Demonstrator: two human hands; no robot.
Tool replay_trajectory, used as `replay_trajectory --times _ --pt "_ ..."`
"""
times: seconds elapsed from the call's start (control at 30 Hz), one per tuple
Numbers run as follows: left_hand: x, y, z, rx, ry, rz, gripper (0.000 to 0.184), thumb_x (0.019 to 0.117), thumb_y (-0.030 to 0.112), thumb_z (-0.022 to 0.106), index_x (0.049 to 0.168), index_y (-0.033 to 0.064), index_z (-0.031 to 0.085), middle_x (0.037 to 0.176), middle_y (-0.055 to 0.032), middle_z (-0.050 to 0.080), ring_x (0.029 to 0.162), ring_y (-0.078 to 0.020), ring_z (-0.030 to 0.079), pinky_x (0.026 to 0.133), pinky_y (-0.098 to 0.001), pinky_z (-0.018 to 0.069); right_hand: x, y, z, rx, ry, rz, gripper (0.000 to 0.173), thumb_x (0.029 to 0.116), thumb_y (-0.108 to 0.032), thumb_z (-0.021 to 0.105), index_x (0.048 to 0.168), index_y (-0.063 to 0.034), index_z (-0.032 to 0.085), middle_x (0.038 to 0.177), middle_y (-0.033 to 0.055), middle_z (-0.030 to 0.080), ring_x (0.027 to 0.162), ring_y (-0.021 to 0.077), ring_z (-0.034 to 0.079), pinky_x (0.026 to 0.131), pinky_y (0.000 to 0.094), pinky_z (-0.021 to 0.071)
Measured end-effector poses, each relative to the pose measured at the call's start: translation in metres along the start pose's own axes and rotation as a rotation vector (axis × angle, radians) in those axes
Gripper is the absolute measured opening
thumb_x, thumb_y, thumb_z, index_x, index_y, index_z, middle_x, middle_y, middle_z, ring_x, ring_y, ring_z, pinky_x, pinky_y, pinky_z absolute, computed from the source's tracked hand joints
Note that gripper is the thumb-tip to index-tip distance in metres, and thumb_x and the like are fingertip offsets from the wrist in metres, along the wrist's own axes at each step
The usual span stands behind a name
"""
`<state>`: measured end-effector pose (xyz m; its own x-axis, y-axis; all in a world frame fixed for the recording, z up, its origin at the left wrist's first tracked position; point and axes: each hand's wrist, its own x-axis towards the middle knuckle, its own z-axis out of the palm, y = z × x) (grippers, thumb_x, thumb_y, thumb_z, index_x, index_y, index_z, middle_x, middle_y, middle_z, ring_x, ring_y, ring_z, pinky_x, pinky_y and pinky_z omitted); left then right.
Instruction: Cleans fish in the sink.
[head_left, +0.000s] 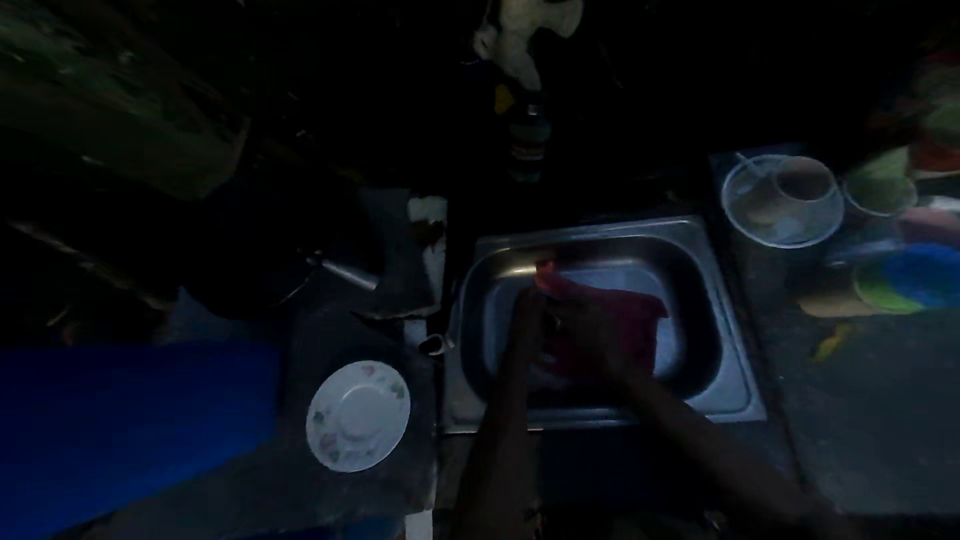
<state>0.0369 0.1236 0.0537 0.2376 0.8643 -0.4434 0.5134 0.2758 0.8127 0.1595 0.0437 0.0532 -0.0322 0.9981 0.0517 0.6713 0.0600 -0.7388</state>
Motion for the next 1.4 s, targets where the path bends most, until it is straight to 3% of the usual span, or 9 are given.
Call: replay_trajectory --times 0.1,0.2,0.27,0.37,0.47,0.63,1.1,1.3,1.4 --pt "0.008 0.007 -0.003 0.126 -0.048 -0.040 0.039 0.1114 0.017 0.041 0.138 -0.0102 0.051 0.127 -0.0298 0.059 0.107 -0.0306 0.061 0.095 -0.0417 0.0497 -0.006 0.014 0.008 -0.066 0.087 -0.196 0.022 0.0984 -0.005 0.059 0.112 0.0015 0.074 0.119 0.0190 0.073 0.117 0.0398 0.067 0.101 0.0536 0.0529" --pt "0.009 0.003 0.006 -0.108 -0.045 -0.014 0.039 0.1109 0.017 0.042 0.146 0.0007 0.043 0.113 -0.0171 0.060 0.083 -0.0151 0.057 0.073 -0.0300 0.0495 0.002 0.009 -0.003 0.034 0.024 0.081 0.029 0.1025 -0.014 0.056 0.118 0.0056 0.071 0.116 0.0234 0.071 0.111 0.0359 0.068 0.100 0.0493 0.0534" --pt "0.003 -0.009 0.014 -0.324 -0.129 -0.013 0.044 0.1121 0.020 0.036 0.153 0.0058 0.037 0.122 -0.0140 0.059 0.091 -0.0116 0.056 0.079 -0.0275 0.0486 0.010 0.008 -0.013 0.270 0.055 0.330 0.027 0.1034 -0.016 0.057 0.114 0.0042 0.071 0.110 0.0184 0.071 0.101 0.0230 0.068 0.094 0.0393 0.0545" --pt "-0.006 -0.030 0.034 -0.458 -0.178 -0.024 0.038 0.1123 0.024 0.034 0.133 -0.0020 0.053 0.099 -0.0051 0.063 0.079 -0.0038 0.060 0.071 -0.0213 0.0530 0.018 0.021 -0.020 0.500 0.180 0.506 0.019 0.0994 -0.014 0.066 0.105 0.0028 0.073 0.095 0.0120 0.072 0.083 0.0129 0.068 0.079 0.0318 0.0582" --pt "-0.013 -0.025 0.040 -0.320 -0.081 0.067 0.037 0.1110 0.017 0.039 0.129 -0.0107 0.057 0.113 -0.0169 0.065 0.097 -0.0114 0.060 0.090 -0.0280 0.0502 0.021 0.017 -0.041 0.569 0.085 0.600 0.021 0.0989 -0.013 0.068 0.111 0.0043 0.071 0.100 0.0133 0.072 0.088 0.0135 0.067 0.083 0.0314 0.0566" --pt "-0.014 -0.011 0.029 -0.026 -0.132 0.081 0.038 0.1114 0.016 0.039 0.133 -0.0085 0.058 0.123 -0.0234 0.065 0.110 -0.0229 0.062 0.101 -0.0376 0.0474 0.023 0.020 -0.065 0.395 -0.227 0.514 0.028 0.0966 -0.011 0.070 0.119 0.0053 0.066 0.104 0.0170 0.069 0.092 0.0186 0.065 0.087 0.0372 0.0547" --pt "-0.014 -0.030 0.028 0.102 -0.230 0.286 0.041 0.1026 0.019 0.059 0.134 -0.0062 0.060 0.121 -0.0235 0.068 0.110 -0.0254 0.067 0.101 -0.0400 0.0506 0.034 0.025 -0.070 0.214 -0.570 0.548 0.029 0.0986 -0.011 0.068 0.122 0.0043 0.062 0.103 0.0177 0.066 0.083 0.0204 0.064 0.080 0.0383 0.0558" --pt "-0.015 -0.032 0.038 -0.145 -0.279 0.030 0.032 0.1070 0.021 0.053 0.126 -0.0038 0.061 0.104 -0.0100 0.066 0.084 -0.0067 0.060 0.080 -0.0249 0.0518 0.036 0.022 -0.061 0.008 -0.526 0.400 0.036 0.0979 -0.017 0.069 0.126 0.0054 0.064 0.119 0.0274 0.066 0.113 0.0406 0.064 0.101 0.0583 0.0474" --pt "-0.010 -0.030 0.039 -0.308 -0.297 -0.087 0.036 0.1063 0.023 0.055 0.131 -0.0024 0.058 0.107 -0.0104 0.067 0.087 -0.0093 0.064 0.081 -0.0282 0.0549 0.036 0.027 -0.058 -0.021 -0.437 0.287 0.031 0.0976 -0.018 0.070 0.121 0.0021 0.067 0.112 0.0246 0.069 0.107 0.0396 0.067 0.097 0.0586 0.0505"
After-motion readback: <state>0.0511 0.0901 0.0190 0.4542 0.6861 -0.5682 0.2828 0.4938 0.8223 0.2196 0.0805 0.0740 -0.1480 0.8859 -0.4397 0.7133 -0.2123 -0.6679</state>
